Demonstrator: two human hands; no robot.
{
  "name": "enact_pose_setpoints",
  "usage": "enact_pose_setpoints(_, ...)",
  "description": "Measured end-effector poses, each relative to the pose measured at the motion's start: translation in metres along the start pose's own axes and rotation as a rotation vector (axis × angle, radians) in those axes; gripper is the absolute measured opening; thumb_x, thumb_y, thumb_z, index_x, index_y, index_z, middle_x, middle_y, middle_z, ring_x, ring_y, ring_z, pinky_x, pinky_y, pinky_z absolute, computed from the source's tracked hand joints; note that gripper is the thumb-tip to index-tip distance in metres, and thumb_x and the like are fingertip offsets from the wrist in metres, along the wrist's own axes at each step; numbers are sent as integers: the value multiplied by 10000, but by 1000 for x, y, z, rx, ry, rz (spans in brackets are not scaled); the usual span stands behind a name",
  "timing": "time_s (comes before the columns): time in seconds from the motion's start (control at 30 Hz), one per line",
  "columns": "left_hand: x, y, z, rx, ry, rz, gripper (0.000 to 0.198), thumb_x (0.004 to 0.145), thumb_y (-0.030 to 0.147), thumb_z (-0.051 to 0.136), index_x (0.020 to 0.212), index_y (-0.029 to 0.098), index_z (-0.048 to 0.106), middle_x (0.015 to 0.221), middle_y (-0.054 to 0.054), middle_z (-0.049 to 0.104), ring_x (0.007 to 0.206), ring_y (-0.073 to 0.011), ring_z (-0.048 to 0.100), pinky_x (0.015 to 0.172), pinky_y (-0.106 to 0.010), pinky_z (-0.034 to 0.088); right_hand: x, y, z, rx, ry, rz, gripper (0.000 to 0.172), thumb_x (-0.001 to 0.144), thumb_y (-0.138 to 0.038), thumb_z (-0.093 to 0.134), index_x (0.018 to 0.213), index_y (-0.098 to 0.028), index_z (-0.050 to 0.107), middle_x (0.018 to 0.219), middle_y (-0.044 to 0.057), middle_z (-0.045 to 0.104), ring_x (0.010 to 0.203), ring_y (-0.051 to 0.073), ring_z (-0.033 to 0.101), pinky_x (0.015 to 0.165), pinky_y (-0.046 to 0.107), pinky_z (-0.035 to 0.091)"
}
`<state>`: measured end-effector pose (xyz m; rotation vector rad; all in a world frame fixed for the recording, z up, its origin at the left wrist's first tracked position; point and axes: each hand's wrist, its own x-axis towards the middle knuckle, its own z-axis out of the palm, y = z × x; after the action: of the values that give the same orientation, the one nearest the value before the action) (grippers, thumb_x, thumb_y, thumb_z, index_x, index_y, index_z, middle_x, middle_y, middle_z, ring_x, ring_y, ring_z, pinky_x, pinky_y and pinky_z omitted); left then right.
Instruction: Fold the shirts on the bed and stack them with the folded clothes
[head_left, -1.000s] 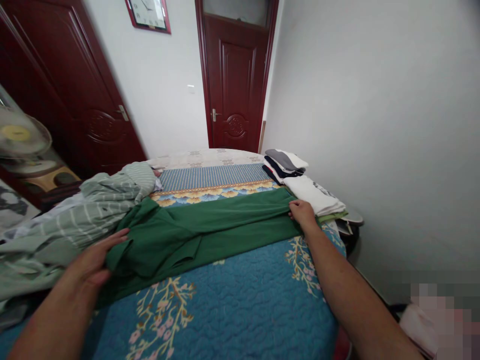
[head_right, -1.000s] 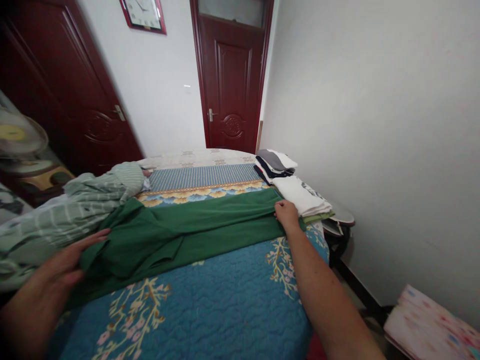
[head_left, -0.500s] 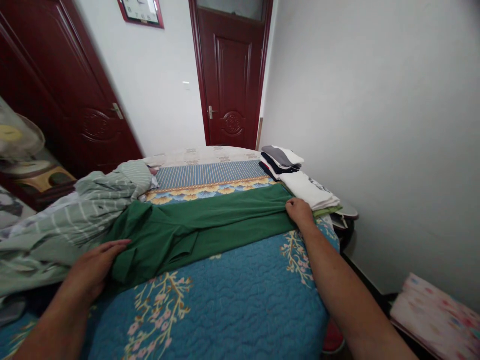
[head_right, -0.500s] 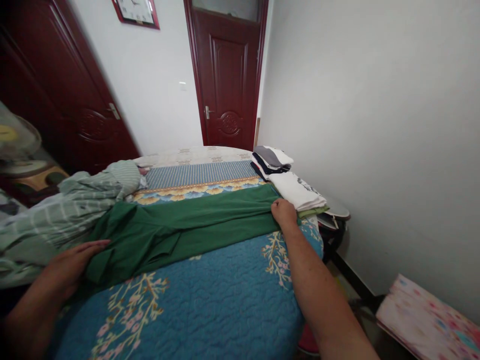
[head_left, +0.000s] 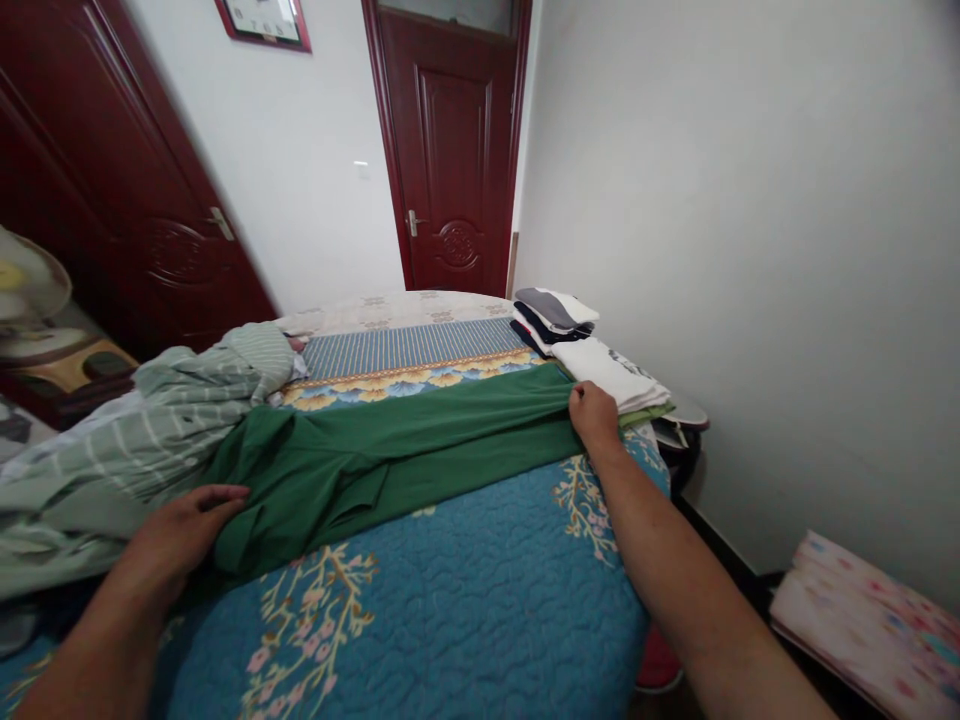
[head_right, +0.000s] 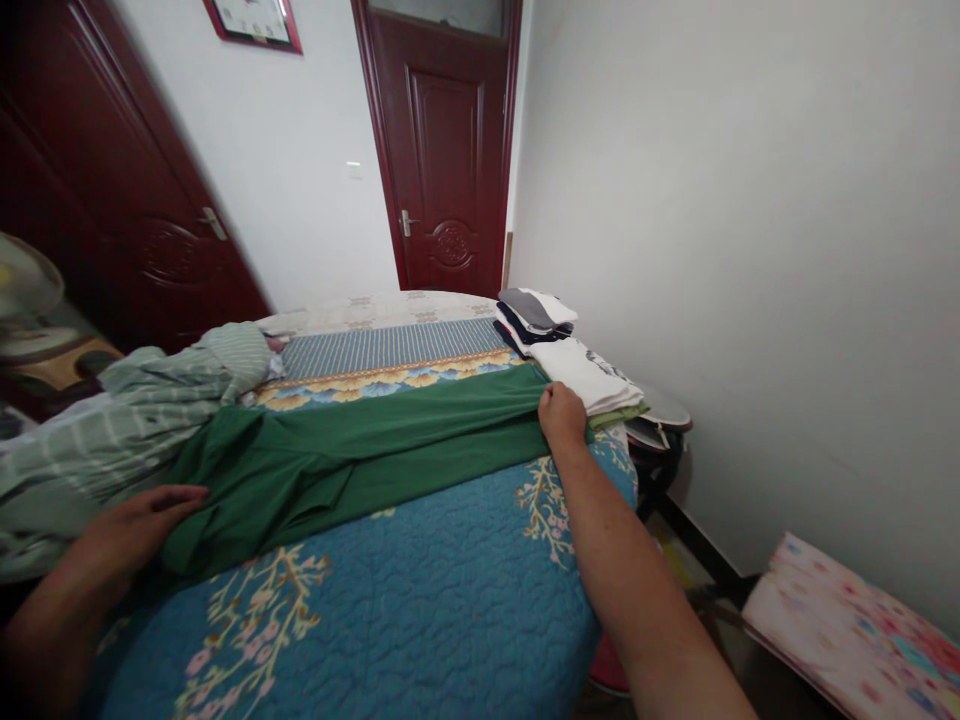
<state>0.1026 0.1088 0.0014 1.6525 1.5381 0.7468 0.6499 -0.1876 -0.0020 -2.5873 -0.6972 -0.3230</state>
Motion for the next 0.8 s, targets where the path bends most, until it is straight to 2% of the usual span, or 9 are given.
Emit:
enact_pose_setpoints(0.07,1,2,-2,148,-9,-1,181,654,373,771,794,258,782,693,-20,763,745,-312,710,605,-318,515,0,-1,-1,-9,27,-18,378,1051,-246,444,1260,-158,746,1181,150,770,1110,261,714,996,339,495)
enact_pose_setpoints(0.17,-7,11,-5,447,-13,163,242,724,401,710,870,226,791,838,-88,782,865,-347,728,740,-377,560,-1,-2,-1,-79,-107,11,325,1025,-249,500,1214,-167,751,1176,163,763,1117,286,719,978,368,513)
enact_pose_setpoints(0.3,-35,43,1,824,175,473,465,907,525,527,1056,177,797,1107,-197,736,1027,-399,697,952,-533,565,-5,-4,-3,-157,-201,70,381,1004,-252,529,1338,-158,686,1175,188,751,1123,322,729,958,410,540)
enact_pose_setpoints(0.33,-42,54,8,838,189,586,478,950,499,467,1085,169,786,1172,-198,723,1085,-384,685,1013,-540,548,-6,-5,-4,-168,-181,70,416,1011,-261,519,1388,-146,652,1187,200,743,1125,330,729,958,421,545)
enact_pose_setpoints(0.4,-53,77,28,771,83,764,451,985,454,438,1117,175,767,1236,-163,722,1138,-333,679,1091,-510,521,-7,-9,-6,-185,-131,42,453,1031,-287,495,1442,-130,607,1218,219,725,1140,341,723,971,438,546)
enact_pose_setpoints(0.5,-60,102,73,653,-161,896,421,994,441,503,1222,192,754,1279,-131,725,1172,-301,685,1106,-465,521,-6,-13,-8,-186,-81,-7,445,1046,-306,477,1431,-131,616,1257,228,709,1186,347,704,1008,440,534)
enact_pose_setpoints(0.6,-62,106,118,665,-278,961,397,988,367,559,1300,205,741,1314,-129,714,1186,-299,682,1075,-439,535,0,-11,-5,-152,-126,29,468,1031,-323,509,1434,-112,618,1250,237,719,1198,352,702,1033,445,526)
enact_pose_setpoints(0.7,-62,96,145,703,-250,976,362,976,336,610,1277,200,758,1272,-138,724,1151,-315,685,1029,-451,548,7,-2,2,-32,-150,73,478,983,-323,562,1405,-121,660,1240,211,744,1205,336,701,1068,433,517)
enact_pose_setpoints(0.8,-59,83,152,701,-165,1019,305,995,325,599,1212,214,783,1236,-129,738,1129,-315,683,999,-450,547,13,8,12,271,-61,134,447,924,-320,556,1296,-159,746,1157,138,783,1083,286,736,1001,388,569)
